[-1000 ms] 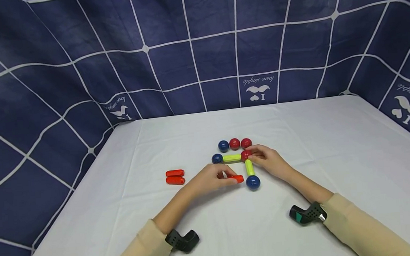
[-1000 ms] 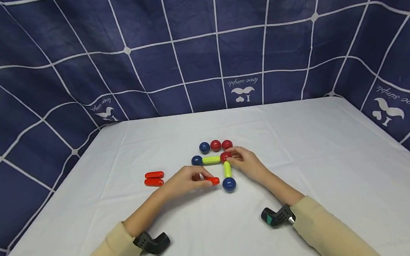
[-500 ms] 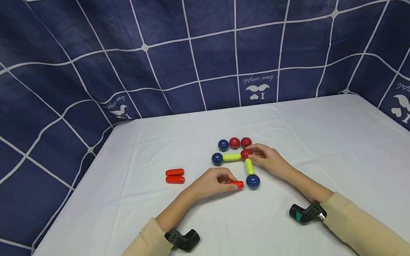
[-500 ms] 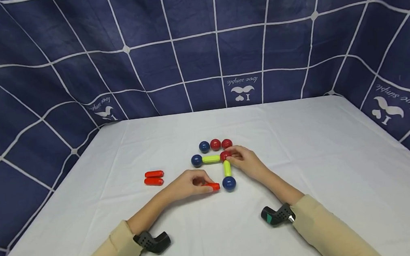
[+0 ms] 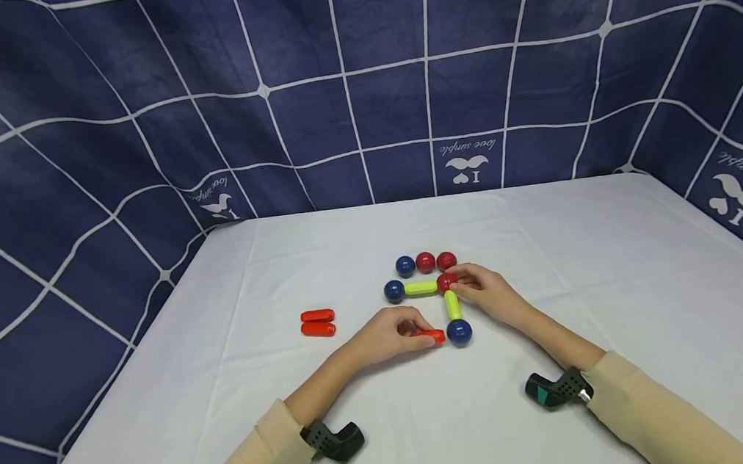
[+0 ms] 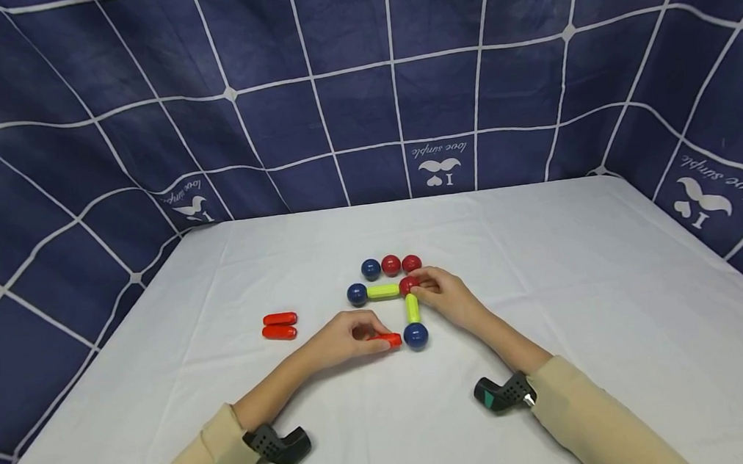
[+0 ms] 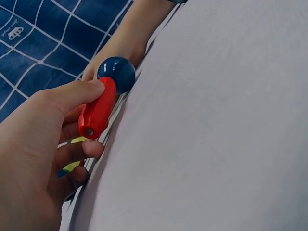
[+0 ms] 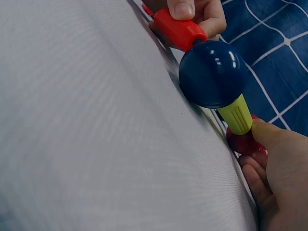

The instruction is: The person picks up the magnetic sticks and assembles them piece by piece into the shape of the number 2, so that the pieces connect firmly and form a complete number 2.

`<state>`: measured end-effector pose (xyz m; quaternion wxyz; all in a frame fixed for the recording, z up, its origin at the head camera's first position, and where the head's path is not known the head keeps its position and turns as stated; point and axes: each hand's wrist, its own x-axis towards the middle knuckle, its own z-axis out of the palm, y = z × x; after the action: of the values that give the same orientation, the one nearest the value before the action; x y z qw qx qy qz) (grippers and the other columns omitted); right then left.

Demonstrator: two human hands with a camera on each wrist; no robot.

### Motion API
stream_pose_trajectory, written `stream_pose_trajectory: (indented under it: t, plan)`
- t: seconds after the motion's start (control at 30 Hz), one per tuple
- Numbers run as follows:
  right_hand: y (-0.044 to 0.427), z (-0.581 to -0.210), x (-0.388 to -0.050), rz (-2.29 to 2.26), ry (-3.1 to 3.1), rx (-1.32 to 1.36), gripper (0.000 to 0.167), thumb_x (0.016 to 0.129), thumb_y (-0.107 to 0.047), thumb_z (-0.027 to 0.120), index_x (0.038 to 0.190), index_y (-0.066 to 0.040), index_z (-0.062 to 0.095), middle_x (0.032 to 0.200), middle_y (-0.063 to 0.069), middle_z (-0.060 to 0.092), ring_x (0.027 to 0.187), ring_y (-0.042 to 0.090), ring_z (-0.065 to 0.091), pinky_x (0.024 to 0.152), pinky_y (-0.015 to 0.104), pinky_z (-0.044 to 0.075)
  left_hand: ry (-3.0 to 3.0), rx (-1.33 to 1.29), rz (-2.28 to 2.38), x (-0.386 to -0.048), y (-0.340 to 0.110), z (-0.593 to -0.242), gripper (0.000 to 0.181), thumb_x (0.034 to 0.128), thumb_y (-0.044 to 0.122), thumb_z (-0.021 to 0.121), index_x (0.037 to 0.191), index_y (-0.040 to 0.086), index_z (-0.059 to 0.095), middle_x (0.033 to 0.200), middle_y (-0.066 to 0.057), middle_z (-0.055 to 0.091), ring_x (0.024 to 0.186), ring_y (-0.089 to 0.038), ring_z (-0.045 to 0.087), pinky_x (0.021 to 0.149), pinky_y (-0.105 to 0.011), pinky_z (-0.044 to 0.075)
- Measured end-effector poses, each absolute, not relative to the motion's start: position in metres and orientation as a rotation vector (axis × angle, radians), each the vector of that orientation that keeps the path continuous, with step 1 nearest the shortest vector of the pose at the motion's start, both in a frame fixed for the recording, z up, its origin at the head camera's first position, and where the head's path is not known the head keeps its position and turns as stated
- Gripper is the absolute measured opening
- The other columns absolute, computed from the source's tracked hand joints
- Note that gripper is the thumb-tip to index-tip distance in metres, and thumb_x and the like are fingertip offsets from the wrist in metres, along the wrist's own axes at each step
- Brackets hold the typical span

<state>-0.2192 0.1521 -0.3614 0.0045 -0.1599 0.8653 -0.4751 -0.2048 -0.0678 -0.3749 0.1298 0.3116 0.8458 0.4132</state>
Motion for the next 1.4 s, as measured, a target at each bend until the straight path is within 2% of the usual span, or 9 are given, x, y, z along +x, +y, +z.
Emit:
stream_pose_trajectory:
  t: [0.2, 0.33, 0.47, 0.87, 1.1, 1.4]
  plan:
    - [0.159, -0.381, -0.232, -1.468, 2.721, -0.510, 0.039, 0.091, -0.020, 0.055, 0.124, 0.001, 0.050, 0.118, 0.020, 0.057, 0.105, 0.030, 0.057, 0.090, 0.039, 0.047, 2.474, 0.911, 1.194, -0.203, -0.065, -0.376, 0.014, 0.0808, 0.029, 0.068, 0.092, 0.020, 0.067, 0.073, 0.008, 0.055, 0.066, -0.006, 0.046, 0.060, -0.017, 0.036]
    - [0.162, -0.389, -0.238, -1.476, 2.722, -0.532, 0.040, 0.090, -0.024, 0.055, 0.124, -0.002, 0.051, 0.118, 0.018, 0.057, 0.105, 0.028, 0.057, 0.090, 0.038, 0.047, 2.459, 0.925, 1.214, -0.203, -0.065, -0.376, 0.015, 0.0820, 0.028, 0.067, 0.094, 0.019, 0.067, 0.078, 0.008, 0.059, 0.069, -0.007, 0.048, 0.062, -0.018, 0.039]
    - [0.162, -0.389, -0.239, -1.470, 2.727, -0.556, 0.040, 0.090, -0.025, 0.055, 0.124, -0.002, 0.051, 0.118, 0.018, 0.057, 0.104, 0.028, 0.057, 0.090, 0.039, 0.047, 2.455, 0.934, 1.221, -0.203, -0.065, -0.376, 0.018, 0.0829, 0.027, 0.065, 0.098, 0.017, 0.067, 0.083, 0.006, 0.062, 0.072, -0.007, 0.049, 0.065, -0.018, 0.041]
    - [0.161, -0.387, -0.238, -1.455, 2.756, -0.540, 0.039, 0.090, -0.025, 0.055, 0.123, -0.005, 0.052, 0.116, 0.016, 0.059, 0.100, 0.025, 0.059, 0.087, 0.039, 0.048, 2.505, 0.980, 1.132, -0.202, -0.064, -0.377, 0.022, 0.0840, 0.032, 0.064, 0.102, 0.019, 0.065, 0.086, 0.009, 0.060, 0.073, -0.006, 0.048, 0.065, -0.017, 0.041]
    - [0.162, -0.388, -0.236, -1.459, 2.768, -0.524, 0.038, 0.091, -0.025, 0.055, 0.123, -0.005, 0.052, 0.117, 0.016, 0.058, 0.101, 0.026, 0.059, 0.087, 0.039, 0.048, 2.589, 1.011, 1.037, -0.204, -0.066, -0.372, 0.023, 0.0891, 0.031, 0.056, 0.106, 0.018, 0.064, 0.085, 0.007, 0.058, 0.073, -0.005, 0.048, 0.064, -0.017, 0.041]
    - [0.161, -0.387, -0.236, -1.449, 2.769, -0.516, 0.038, 0.091, -0.025, 0.054, 0.124, -0.005, 0.052, 0.117, 0.016, 0.058, 0.101, 0.026, 0.058, 0.087, 0.039, 0.048, 2.712, 0.916, 1.065, -0.211, -0.078, -0.361, 0.021, 0.0925, 0.025, 0.051, 0.105, 0.015, 0.064, 0.087, 0.006, 0.059, 0.076, -0.009, 0.049, 0.066, -0.019, 0.042]
